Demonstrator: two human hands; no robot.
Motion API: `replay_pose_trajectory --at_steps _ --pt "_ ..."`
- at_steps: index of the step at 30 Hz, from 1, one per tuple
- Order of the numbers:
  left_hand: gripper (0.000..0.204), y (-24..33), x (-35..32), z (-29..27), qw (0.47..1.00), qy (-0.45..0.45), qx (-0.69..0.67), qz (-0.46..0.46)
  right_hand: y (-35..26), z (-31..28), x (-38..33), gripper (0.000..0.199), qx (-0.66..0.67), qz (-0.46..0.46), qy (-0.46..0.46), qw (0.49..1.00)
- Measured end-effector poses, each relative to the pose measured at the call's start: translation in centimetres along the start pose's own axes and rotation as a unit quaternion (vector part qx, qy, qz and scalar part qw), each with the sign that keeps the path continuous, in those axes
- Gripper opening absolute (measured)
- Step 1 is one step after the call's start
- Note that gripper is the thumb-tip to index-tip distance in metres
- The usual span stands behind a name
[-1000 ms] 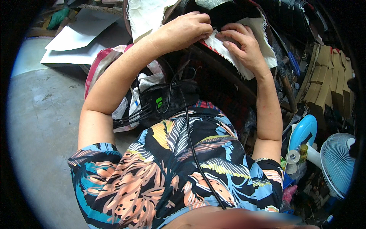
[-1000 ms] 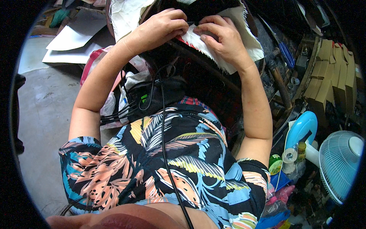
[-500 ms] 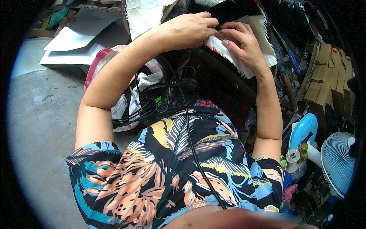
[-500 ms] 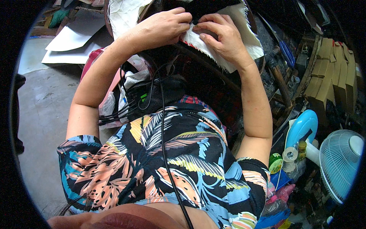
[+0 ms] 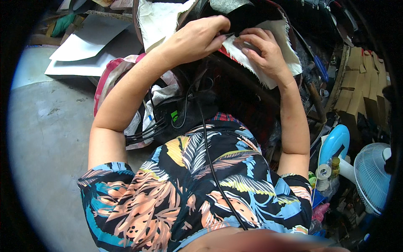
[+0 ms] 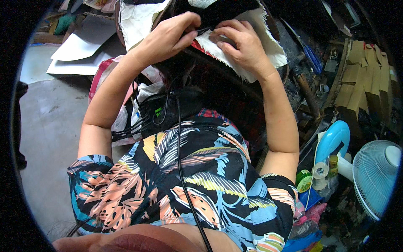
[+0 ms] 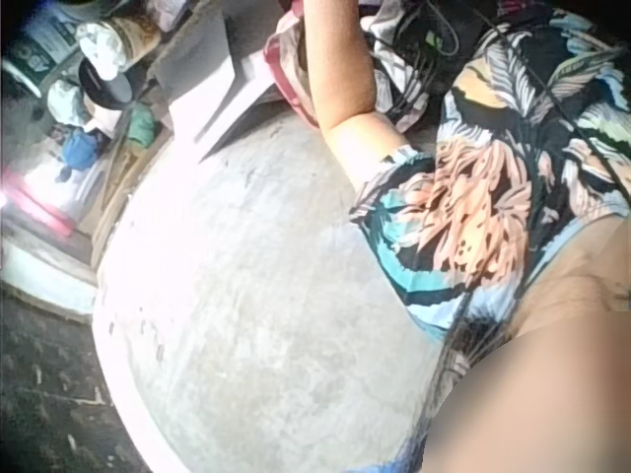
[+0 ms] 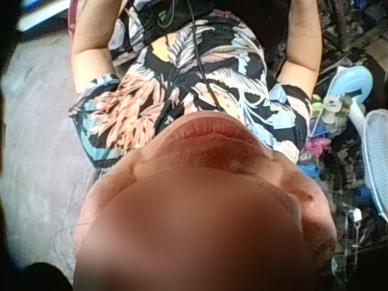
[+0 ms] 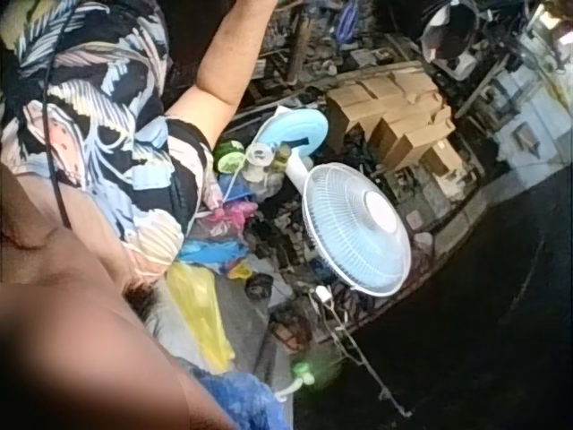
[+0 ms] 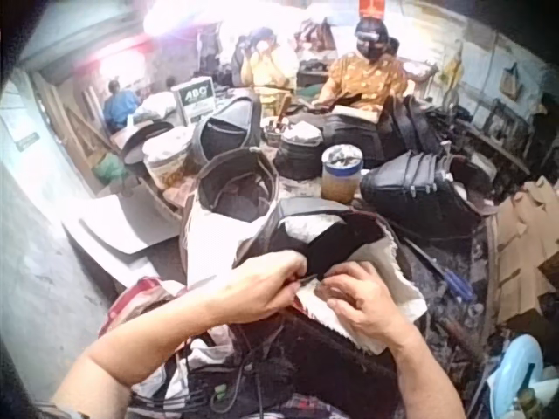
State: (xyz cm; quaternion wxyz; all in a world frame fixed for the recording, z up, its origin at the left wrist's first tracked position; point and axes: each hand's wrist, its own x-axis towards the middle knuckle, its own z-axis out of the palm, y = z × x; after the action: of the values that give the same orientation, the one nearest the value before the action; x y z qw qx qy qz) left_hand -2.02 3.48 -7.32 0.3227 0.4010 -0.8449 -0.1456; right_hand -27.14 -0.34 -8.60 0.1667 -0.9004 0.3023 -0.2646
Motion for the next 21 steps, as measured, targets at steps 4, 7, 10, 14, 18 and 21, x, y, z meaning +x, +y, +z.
replay_pose_trajectory --at_steps 4,7,10,14,18,21 --pt "0.019 -0.1 1.6 1.5 0.986 -0.019 0.162 -0.034 -1.2 0.1 0.1 0.031 -0.11 -0.012 -0.026 0.994" --pt "0.015 -0.4 2.6 2.2 0.982 0.022 0.185 -0.034 -2.3 0.3 0.0 0.033 -0.153 -0.019 -0.012 0.988" --pt "0.015 -0.5 2.8 2.2 0.981 0.049 0.18 -0.06 -2.9 0.2 -0.1 0.036 -0.163 -0.017 -0.02 0.986" --pt "0.016 -0.4 2.6 1.9 0.984 0.033 0.168 -0.044 -2.7 0.3 -0.3 0.037 -0.119 -0.019 -0.004 0.993" --pt "0.016 -0.6 2.7 2.2 0.987 0.043 0.157 -0.011 -2.6 0.8 -0.3 0.037 -0.106 0.003 0.028 0.994" --pt "0.016 -1.0 3.0 2.6 0.986 0.033 0.16 -0.035 -2.8 0.7 -0.1 0.035 -0.158 -0.029 0.02 0.987"
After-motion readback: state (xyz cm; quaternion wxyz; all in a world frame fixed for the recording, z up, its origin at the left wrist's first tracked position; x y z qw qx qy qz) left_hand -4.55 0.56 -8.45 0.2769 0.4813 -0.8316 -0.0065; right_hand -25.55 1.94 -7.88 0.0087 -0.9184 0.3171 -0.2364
